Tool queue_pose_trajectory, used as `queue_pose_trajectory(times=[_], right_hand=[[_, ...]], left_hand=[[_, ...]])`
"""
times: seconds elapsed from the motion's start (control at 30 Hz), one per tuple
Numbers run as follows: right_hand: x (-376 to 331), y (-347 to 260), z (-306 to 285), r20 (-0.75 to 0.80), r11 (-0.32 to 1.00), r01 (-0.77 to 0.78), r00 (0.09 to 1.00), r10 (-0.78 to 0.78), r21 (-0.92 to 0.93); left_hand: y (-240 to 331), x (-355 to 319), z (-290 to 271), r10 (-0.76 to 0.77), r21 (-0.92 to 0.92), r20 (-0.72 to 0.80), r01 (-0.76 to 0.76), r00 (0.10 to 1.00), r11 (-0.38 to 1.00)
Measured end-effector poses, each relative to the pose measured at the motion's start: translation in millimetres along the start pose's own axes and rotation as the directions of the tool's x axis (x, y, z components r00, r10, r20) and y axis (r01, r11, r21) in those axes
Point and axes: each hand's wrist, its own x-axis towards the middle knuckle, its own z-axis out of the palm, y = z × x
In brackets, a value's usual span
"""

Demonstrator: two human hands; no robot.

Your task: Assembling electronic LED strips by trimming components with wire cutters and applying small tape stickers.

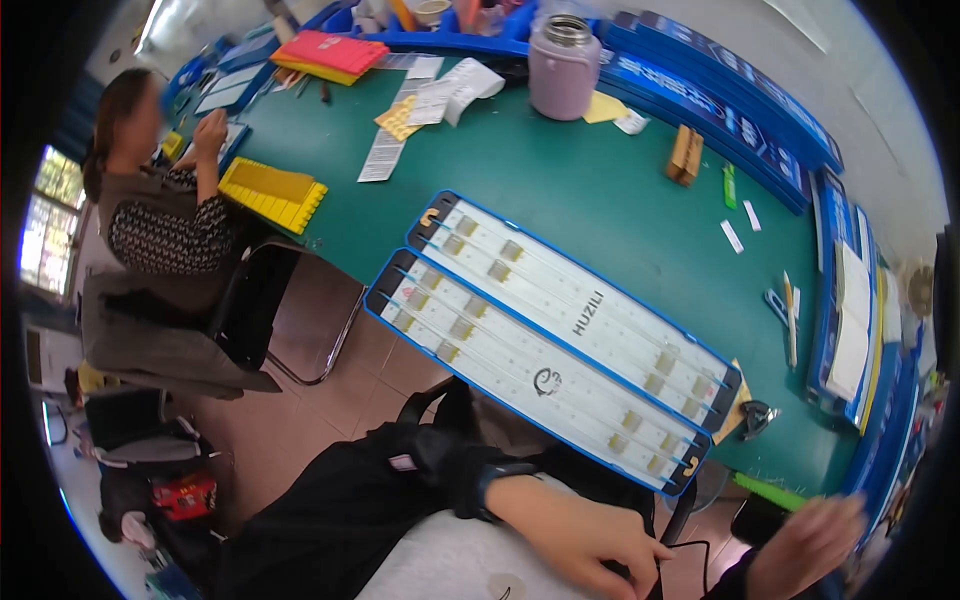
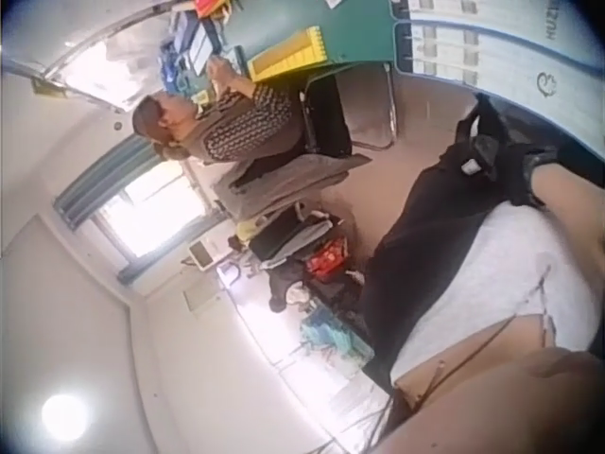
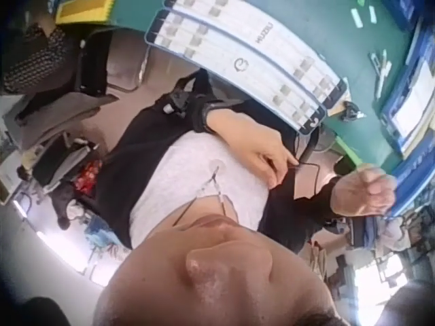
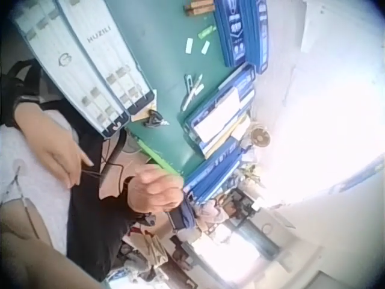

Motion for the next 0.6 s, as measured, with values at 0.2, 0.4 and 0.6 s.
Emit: queue_pose_trajectory(times=[0.2,0.4,0.6], right_hand=[[95,42,-35,-0.593,0.88,-0.113,0.777,-0.212,-0.462],[132,123,-91,-0.391,0.795,-0.419,0.885,0.252,-0.438],[149,138,-55,-0.211,-0.266,-0.12,0.913,0.348,-0.956]], left_hand=[[26,-87,16,0.176,0.119,-0.892,-0.16,0.416,0.98],[27,-111,-5,0.247,0.244,-0.968,0.068,-0.044,0.967],[15,-95,-26,0.375,0.377,-0.923,0.407,0.088,0.832]])
